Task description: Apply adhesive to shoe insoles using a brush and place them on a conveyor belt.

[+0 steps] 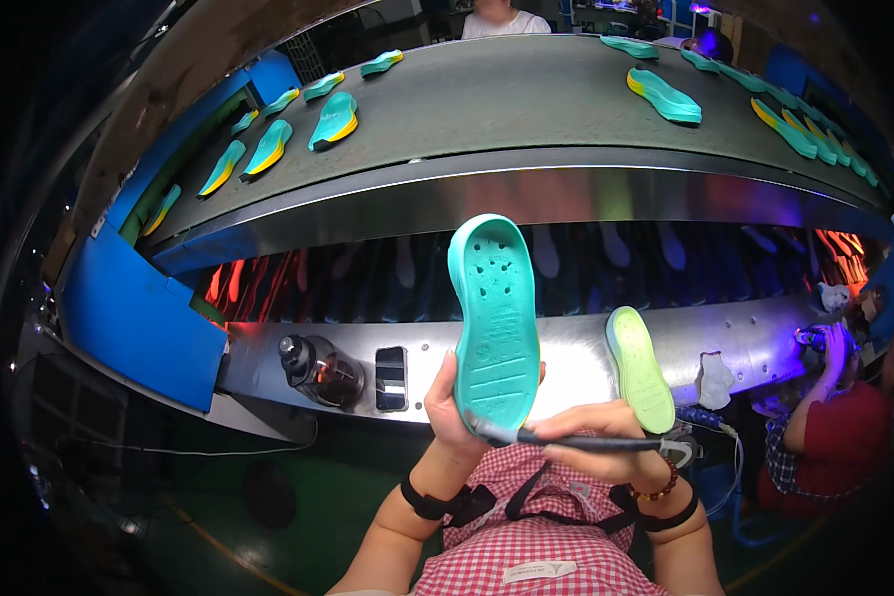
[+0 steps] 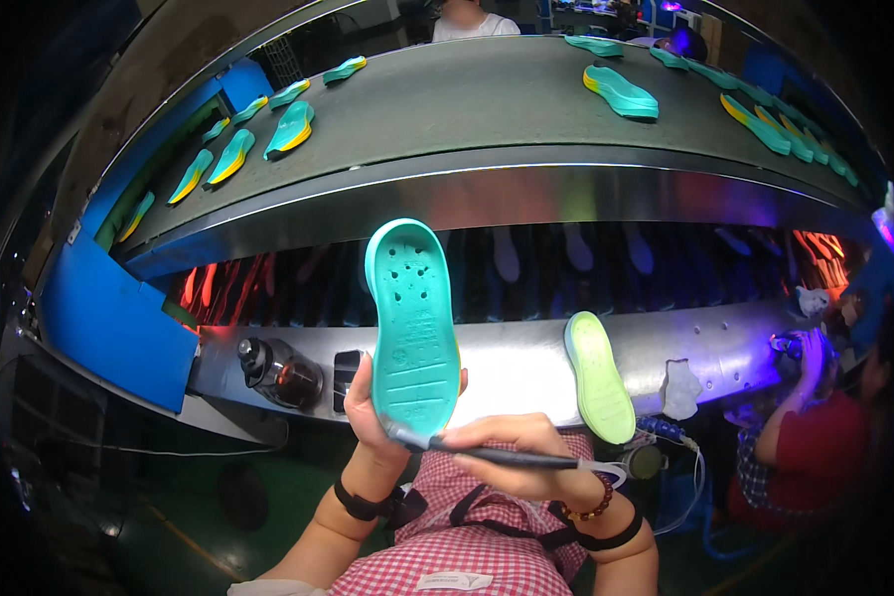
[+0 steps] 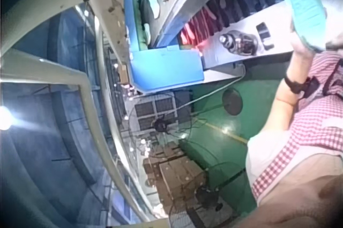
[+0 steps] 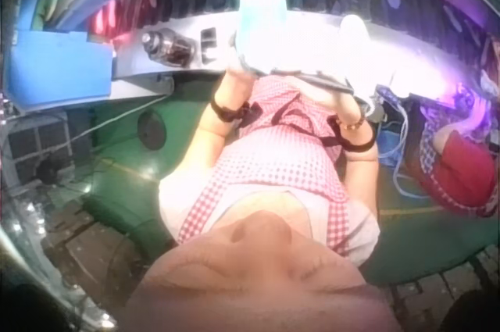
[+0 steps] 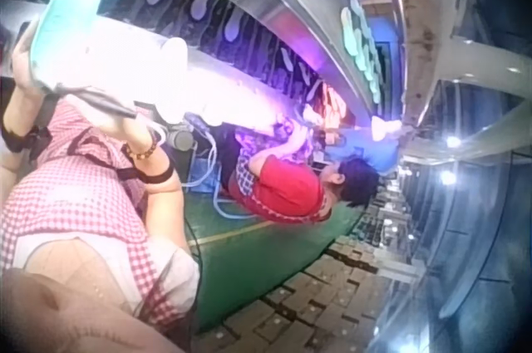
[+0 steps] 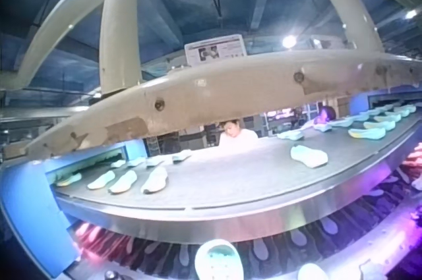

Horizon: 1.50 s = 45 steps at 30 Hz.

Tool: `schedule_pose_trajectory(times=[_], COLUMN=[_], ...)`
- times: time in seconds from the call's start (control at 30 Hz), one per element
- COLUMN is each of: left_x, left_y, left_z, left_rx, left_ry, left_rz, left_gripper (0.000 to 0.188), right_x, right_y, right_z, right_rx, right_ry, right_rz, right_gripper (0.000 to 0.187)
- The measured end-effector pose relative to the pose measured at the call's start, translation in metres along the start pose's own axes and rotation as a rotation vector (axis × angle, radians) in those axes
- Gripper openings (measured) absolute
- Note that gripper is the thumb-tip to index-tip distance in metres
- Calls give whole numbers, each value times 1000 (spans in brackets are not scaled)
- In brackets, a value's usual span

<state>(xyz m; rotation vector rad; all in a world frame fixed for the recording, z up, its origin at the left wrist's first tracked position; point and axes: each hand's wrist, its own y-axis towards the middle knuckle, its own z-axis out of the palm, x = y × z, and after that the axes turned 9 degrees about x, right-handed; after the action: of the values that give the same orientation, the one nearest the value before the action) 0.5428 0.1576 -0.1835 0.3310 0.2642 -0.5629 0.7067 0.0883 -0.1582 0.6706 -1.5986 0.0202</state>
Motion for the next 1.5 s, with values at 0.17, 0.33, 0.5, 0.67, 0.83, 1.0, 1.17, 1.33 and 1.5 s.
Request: schedule_pose_trajectory(times=[0.17,0.33,0.5,0.67,0.83,1.0,1.17,1.33,1.5], left_x=[-4,-7,-12,-17,-14,-15,-20,-19,-20], left_y=[-1,2,7,6,6,6,-4,0,-5], left_z=[-3,-10,-12,-9,-6,-2,-13,-12,-22], left_rx=[30,-26,10,76,-9,-15,-78,-71,-122], left_ry=[61,262,30,6,317,429,476,589,457], left_rz=[-32,-69,-237,-466,-722,-827,-821,-802,-651], left_gripper=[55,62,61,51,49,53,52,55,55], right_x=[3,2,5,6,18,6,22,-6,-2], right_y=[-1,2,-5,-11,-12,-18,-21,-33,-35], right_z=[-20,-25,-17,-36,-49,-57,-55,-71,-73], right_rx=[-73,210,279,269,641,512,735,623,482], right_ry=[-61,-77,-57,-149,-346,-300,-692,-779,-429], right_rz=[75,-71,-49,-26,107,9,79,114,208], right_gripper=[20,19,21,24,27,28,29,30,27])
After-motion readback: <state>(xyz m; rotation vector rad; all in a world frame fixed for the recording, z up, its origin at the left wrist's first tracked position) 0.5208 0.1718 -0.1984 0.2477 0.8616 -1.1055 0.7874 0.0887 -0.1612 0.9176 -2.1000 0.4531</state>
